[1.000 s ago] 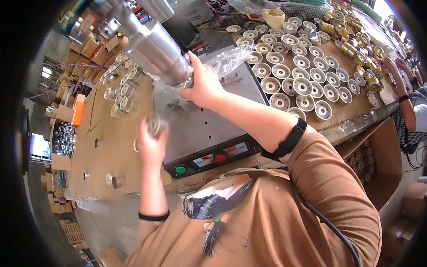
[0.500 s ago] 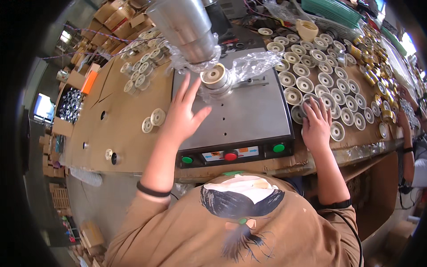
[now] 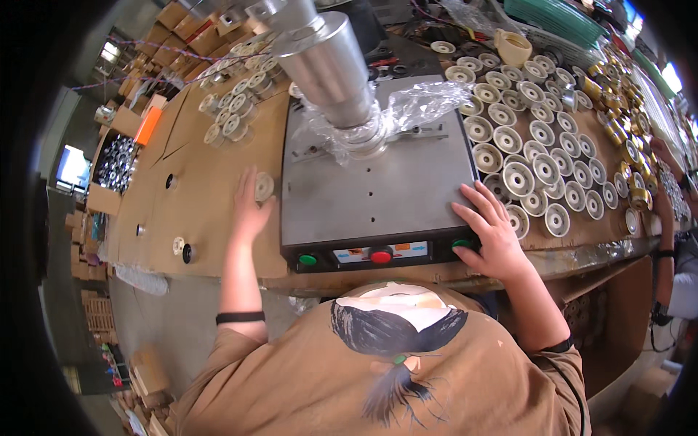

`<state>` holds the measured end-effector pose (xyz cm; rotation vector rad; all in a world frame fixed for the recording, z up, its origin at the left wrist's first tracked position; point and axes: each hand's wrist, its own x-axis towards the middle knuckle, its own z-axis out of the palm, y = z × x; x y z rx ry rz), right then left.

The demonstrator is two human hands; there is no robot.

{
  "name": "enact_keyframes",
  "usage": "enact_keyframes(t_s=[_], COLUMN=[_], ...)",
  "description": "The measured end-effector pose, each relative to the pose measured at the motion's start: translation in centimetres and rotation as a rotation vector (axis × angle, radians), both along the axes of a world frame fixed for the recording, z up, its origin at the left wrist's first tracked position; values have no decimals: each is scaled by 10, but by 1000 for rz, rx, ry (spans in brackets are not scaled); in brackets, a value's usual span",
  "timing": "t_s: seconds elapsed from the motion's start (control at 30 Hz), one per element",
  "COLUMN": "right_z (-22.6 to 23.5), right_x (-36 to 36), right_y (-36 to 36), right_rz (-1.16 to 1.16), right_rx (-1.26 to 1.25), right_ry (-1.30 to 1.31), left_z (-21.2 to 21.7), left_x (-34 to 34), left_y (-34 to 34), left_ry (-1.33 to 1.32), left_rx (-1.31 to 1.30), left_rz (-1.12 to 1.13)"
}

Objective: The person repeatedly places plastic components onto the base of a machine, presses two buttons to operate it, and removes the finished parts. Throughout the process, they adjust plastic wrap around the machine's head and eventually move a plastic bag from the floor to the table.

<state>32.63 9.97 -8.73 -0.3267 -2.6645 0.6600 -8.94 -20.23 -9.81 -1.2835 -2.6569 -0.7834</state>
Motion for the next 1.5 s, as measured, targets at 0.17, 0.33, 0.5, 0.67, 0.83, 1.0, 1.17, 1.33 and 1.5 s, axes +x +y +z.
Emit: enact_keyframes(t_s=[0.17, 0.33, 0.5, 0.67, 0.83, 1.0, 1.17, 1.33, 1.5], right_z=[-9, 28, 33, 47, 49, -12, -19, -1, 2], right_x=[-23, -130, -205, -212, -141, -1, 28, 17, 9], right_y=[19, 8, 4, 1, 8, 36, 32, 25, 15], right_rz=[-97, -204, -225, -295, -284, -442, -509, 35, 26], right_rx=[135, -187, -301, -341, -194, 7, 308, 32, 38], right_ry=[142, 238, 232, 294, 419, 329, 59, 128, -23], left_z=[-1, 3, 37, 69, 90, 85, 74, 76, 49], left_x=[-8, 1, 68, 95, 99, 96, 97, 114, 118], left_y=[16, 13, 21, 85, 159, 194, 141, 37, 12], left_ry=[199, 141, -35, -116, 175, 40, 84, -61, -50], left_rx=[-583, -339, 118, 127, 49, -100, 34, -522, -407], left_rz=[107, 118, 68, -203, -349, -415, -378, -336, -306])
